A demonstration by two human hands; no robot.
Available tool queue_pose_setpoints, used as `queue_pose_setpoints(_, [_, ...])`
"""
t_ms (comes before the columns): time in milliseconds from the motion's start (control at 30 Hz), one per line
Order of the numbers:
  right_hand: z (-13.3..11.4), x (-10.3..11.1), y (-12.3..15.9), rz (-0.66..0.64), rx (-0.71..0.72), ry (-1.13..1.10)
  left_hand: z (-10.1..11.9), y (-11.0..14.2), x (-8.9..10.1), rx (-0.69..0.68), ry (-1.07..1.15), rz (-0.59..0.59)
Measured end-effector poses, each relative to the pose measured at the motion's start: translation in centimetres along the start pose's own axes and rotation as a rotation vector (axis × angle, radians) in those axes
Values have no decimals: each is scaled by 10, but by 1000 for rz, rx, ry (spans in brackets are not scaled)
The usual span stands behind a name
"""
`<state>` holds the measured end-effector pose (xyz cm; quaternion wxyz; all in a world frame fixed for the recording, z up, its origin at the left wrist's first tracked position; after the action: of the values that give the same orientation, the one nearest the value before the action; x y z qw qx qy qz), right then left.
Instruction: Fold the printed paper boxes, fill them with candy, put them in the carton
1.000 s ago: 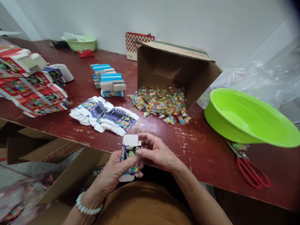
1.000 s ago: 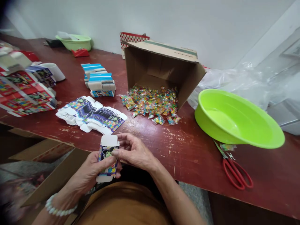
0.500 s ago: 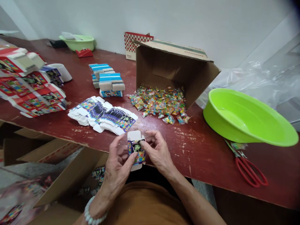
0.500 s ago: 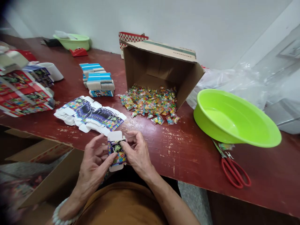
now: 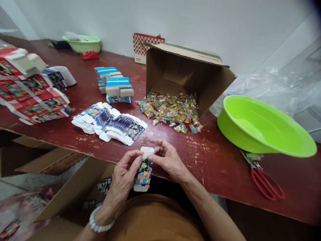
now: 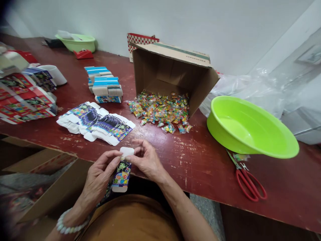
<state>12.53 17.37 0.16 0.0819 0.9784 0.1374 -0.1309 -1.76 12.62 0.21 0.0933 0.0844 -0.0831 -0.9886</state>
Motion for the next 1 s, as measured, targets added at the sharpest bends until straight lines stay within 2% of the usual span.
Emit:
queue_pose_setpoints(100, [1,-3,2,-32,-2,-2,-11,5,-9,145,198,-35])
queue_pose_setpoints(200, [7,-5,5,-84,-32,13,-26,16,-29,356,267,-208])
queue_pose_setpoints(267, [4,-7,7,-137,-3,90,-32,20,-35,434,271,-261])
queue_pose_setpoints(367, [-4,-11,8,-178,30,161,-33,16,-32,413,265,-211])
queue_pose_setpoints(567, [-4,-18,5,-211,-107,108,-27,10,-35,296,162,-262])
queue_pose_setpoints(700, [-1,-16,2,-159,-157,-8,-27,7,-32,260,96,-278])
queue_pose_setpoints(800, [-6,-15,0,-146,-89,39,-27,4,-29,242,54,-269])
queue_pose_setpoints(900, [-20,-14,2,-144,82,226,-30,4,-28,252,13,-258])
queue_pose_setpoints(1000, [-28,-18,8,-236,161,349,-33,5,-29,281,8,-265])
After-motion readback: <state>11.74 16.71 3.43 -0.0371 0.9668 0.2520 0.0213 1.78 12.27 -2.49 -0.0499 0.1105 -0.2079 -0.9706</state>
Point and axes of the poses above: each hand's wrist, its own y-axis away from the middle knuckle, its own x-axis out of the back of the hand, z = x × y, the point moved 9 cm from there along -y, towards the middle knuckle, and after that the axes turned 1 degree about x, right-handed, at the moved point
